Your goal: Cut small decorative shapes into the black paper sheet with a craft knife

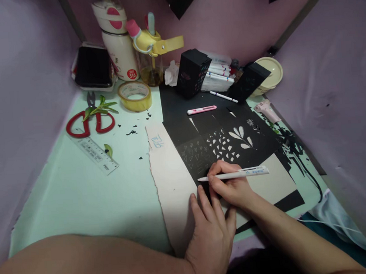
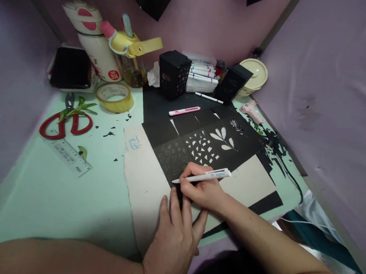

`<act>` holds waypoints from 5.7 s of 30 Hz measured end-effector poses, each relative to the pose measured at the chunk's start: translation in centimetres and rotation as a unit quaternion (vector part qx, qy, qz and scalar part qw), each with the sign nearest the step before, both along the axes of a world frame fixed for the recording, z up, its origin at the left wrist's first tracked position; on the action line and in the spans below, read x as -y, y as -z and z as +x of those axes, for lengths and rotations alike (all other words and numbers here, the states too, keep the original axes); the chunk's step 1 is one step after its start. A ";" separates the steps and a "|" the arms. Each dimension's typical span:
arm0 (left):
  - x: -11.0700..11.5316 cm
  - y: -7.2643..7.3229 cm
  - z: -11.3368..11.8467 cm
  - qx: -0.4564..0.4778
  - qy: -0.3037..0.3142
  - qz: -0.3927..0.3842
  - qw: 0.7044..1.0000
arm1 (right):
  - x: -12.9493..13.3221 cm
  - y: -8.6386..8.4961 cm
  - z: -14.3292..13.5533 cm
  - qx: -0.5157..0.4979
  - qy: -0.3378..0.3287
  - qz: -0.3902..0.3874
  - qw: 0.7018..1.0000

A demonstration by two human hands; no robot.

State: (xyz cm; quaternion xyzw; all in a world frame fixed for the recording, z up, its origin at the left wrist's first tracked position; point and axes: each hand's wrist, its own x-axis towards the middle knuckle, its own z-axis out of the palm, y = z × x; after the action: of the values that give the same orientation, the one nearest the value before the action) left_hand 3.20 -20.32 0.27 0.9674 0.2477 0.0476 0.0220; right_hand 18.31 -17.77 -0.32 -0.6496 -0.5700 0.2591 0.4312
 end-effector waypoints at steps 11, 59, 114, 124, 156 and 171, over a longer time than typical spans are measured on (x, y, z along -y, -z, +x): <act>-0.7 -1.0 -0.5 -0.032 0.026 0.015 0.999 | 0.1 -0.1 0.0 0.027 0.004 0.008 1.000; -0.2 -0.3 0.0 -0.010 0.006 -0.004 1.000 | 0.2 0.0 0.1 0.010 0.015 0.002 1.000; 0.2 -0.3 -1.0 0.068 0.021 0.114 0.991 | 0.1 0.2 0.6 -0.064 0.114 0.200 0.971; -0.1 -0.3 -0.7 0.071 0.001 0.080 0.994 | 0.8 -0.6 0.5 -0.037 0.136 0.100 0.985; -0.3 -0.6 -0.3 0.040 0.018 0.112 0.993 | 0.8 -1.3 -0.9 0.081 0.055 0.065 0.993; -0.3 -0.7 -0.3 0.040 0.015 0.110 0.993 | 0.9 -1.0 -0.8 0.104 0.061 0.066 0.991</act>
State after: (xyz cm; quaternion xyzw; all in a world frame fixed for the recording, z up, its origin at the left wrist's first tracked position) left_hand 2.89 -20.06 0.97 0.9649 0.2252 0.1132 -0.0734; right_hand 17.51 -18.65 0.70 -0.6767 -0.5867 0.1252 0.4268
